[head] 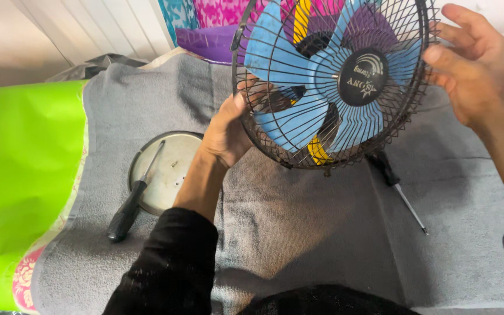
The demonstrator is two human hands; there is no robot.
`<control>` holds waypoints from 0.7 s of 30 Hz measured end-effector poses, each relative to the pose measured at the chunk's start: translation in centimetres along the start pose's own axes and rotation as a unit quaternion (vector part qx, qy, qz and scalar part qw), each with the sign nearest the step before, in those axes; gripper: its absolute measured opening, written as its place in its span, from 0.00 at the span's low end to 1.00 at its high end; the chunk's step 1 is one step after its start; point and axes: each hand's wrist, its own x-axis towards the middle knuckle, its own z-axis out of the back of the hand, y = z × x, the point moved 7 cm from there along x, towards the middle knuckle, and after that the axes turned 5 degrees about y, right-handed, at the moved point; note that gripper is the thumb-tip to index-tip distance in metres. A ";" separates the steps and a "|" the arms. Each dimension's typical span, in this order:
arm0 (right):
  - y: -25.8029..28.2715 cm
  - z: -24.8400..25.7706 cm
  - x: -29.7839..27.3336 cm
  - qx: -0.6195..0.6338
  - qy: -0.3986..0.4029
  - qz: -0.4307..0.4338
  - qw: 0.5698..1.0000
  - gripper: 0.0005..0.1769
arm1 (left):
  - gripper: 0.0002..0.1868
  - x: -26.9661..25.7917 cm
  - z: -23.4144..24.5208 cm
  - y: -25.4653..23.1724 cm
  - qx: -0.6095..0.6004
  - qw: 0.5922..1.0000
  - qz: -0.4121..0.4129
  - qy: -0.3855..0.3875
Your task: The person reassembles an electric fan by hand. They tighten the central hub nut with a screwdriver, then mount the blue fan blade onto the hub and secure the front wire cage over the blade.
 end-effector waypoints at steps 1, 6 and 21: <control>0.2 -0.1 -0.3 -0.044 -0.023 0.006 0.999 0.41 | 0.39 0.0 -0.2 -0.1 0.003 1.000 -0.007 -0.028; 3.1 -2.3 -2.4 -0.225 -0.035 0.120 0.966 0.40 | 0.39 -0.1 -1.0 -0.2 0.117 0.984 -0.008 -0.134; 6.4 -7.7 -5.9 -0.254 -0.075 0.178 0.948 0.33 | 0.33 -1.9 -3.4 -1.9 0.250 0.906 -0.167 -0.297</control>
